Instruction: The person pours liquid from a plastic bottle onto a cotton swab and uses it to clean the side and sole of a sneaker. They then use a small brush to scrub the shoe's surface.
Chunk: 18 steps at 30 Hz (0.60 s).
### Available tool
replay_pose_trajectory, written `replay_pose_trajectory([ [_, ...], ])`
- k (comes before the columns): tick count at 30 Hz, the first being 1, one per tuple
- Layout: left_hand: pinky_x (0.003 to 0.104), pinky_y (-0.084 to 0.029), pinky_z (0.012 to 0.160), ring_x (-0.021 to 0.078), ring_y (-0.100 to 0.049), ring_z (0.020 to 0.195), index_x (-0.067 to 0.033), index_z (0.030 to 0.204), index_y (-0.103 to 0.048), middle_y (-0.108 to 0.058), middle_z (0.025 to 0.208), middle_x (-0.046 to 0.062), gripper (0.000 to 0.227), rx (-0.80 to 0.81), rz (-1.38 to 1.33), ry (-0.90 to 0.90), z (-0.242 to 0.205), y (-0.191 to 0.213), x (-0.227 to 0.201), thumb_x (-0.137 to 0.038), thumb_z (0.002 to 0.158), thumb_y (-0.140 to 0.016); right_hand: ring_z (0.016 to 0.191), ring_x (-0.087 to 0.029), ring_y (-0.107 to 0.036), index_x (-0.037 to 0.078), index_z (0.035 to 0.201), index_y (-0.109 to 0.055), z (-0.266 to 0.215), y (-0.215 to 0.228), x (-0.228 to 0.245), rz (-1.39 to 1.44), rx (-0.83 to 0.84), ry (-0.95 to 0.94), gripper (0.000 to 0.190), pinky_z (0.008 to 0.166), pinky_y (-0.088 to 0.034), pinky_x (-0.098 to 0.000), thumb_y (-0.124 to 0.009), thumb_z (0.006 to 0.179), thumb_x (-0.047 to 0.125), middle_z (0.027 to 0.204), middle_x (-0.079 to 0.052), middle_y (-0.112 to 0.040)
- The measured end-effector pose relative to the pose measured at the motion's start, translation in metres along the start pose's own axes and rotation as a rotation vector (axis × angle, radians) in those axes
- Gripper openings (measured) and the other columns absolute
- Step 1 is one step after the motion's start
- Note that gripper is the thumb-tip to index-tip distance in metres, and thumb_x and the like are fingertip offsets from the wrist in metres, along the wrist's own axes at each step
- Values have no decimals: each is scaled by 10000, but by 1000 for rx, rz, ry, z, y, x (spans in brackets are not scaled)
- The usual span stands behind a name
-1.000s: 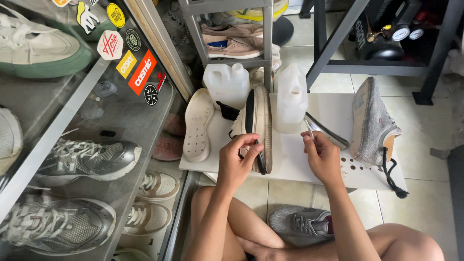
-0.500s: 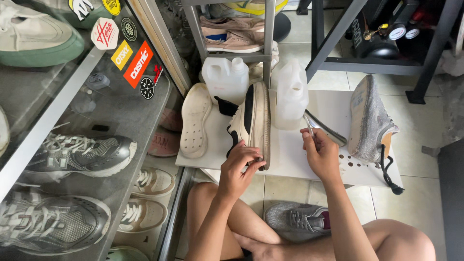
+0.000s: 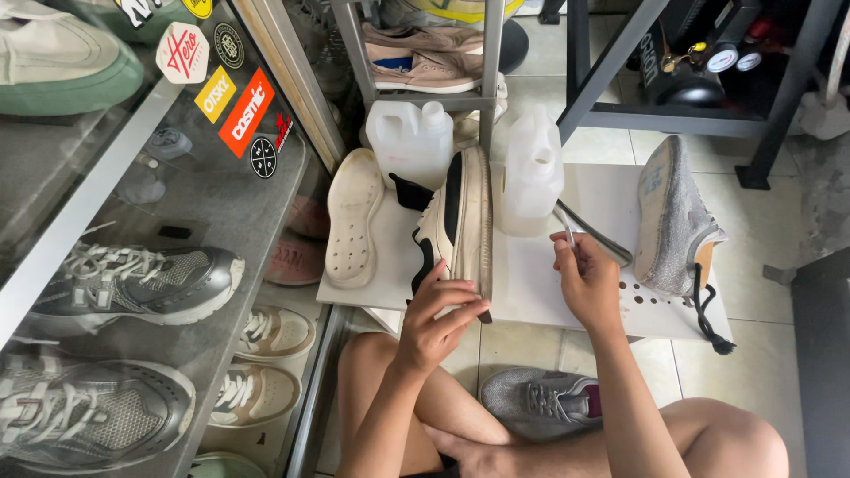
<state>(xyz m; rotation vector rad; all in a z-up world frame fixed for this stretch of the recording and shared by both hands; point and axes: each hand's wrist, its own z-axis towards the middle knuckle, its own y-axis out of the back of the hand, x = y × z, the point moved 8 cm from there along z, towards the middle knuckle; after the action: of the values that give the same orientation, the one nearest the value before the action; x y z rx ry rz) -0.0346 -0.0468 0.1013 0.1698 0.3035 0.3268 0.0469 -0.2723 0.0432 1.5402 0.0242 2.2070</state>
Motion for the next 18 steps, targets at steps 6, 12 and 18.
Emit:
replay_pose_trajectory([
  [6, 518, -302, 1068, 217, -624, 997, -173, 991, -711, -670, 996, 23, 313, 78, 36, -2, -21, 0, -5, -441, 869, -607, 494, -149, -432, 50, 1019, -670, -4, 3, 8, -24, -9, 19, 234, 500, -383, -256, -472, 1011, 174, 581, -71, -564],
  [12, 430, -304, 1071, 158, -651, 906, -157, 881, -699, -685, 894, -28, 176, 112, -92, 147, -11, 1, 19, -282, 921, -581, 558, -128, -431, 28, 1154, -624, -2, 1, 5, 72, 6, -80, 298, 512, -393, -260, -408, 966, 110, 713, -83, -568],
  [18, 414, -241, 1074, 158, -616, 995, -175, 1008, -675, -671, 984, -31, 142, 218, -131, 218, 3, -1, 26, -237, 899, -609, 568, -124, -445, 24, 1238, -366, -3, 4, 15, 153, -80, -9, 280, 508, -397, -228, -318, 968, -35, 878, -130, -543],
])
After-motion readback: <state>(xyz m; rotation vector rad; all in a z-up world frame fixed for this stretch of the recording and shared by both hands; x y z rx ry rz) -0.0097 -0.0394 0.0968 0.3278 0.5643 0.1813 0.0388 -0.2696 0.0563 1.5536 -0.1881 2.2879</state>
